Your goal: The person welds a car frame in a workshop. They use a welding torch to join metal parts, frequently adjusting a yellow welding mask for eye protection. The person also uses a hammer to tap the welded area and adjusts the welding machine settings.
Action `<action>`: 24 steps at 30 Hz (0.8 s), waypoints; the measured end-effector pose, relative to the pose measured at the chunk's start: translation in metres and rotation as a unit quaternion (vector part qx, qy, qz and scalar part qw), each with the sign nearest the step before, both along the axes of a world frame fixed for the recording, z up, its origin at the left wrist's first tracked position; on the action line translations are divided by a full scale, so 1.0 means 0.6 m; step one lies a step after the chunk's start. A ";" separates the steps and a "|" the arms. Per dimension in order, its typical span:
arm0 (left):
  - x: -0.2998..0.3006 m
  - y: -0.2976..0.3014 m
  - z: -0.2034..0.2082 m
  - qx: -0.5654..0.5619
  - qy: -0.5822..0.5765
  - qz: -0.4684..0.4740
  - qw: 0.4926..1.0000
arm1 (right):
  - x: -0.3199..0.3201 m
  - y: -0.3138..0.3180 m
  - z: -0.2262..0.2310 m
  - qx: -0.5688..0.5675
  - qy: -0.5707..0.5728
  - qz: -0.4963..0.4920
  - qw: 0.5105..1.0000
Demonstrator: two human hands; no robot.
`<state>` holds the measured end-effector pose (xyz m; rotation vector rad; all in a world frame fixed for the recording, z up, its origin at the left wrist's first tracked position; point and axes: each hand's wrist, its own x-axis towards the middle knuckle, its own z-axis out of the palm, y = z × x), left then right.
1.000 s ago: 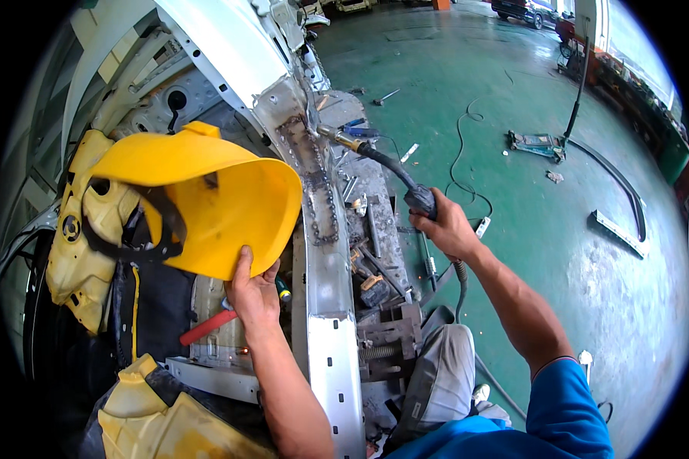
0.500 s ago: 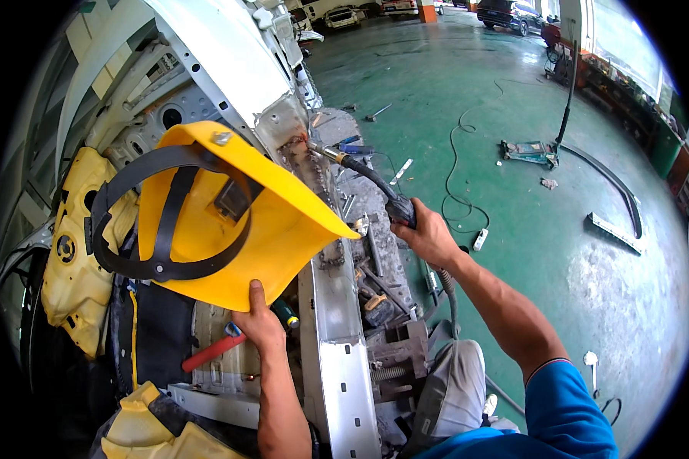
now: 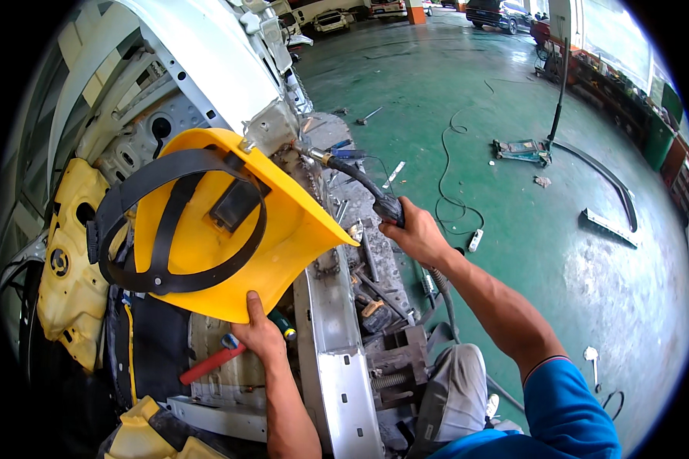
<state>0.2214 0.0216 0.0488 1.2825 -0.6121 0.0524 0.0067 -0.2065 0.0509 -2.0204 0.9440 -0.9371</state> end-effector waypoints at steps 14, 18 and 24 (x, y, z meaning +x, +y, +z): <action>-0.028 -0.033 0.025 -0.001 -0.064 -0.004 0.998 | 0.002 0.004 0.005 0.011 0.009 -0.002 1.000; -0.053 -0.054 0.040 0.008 -0.029 -0.054 0.998 | 0.001 0.004 0.003 0.009 0.011 0.013 1.000; -0.068 -0.064 0.054 -0.001 -0.034 -0.060 0.998 | 0.008 -0.002 -0.015 -0.028 -0.039 0.041 0.998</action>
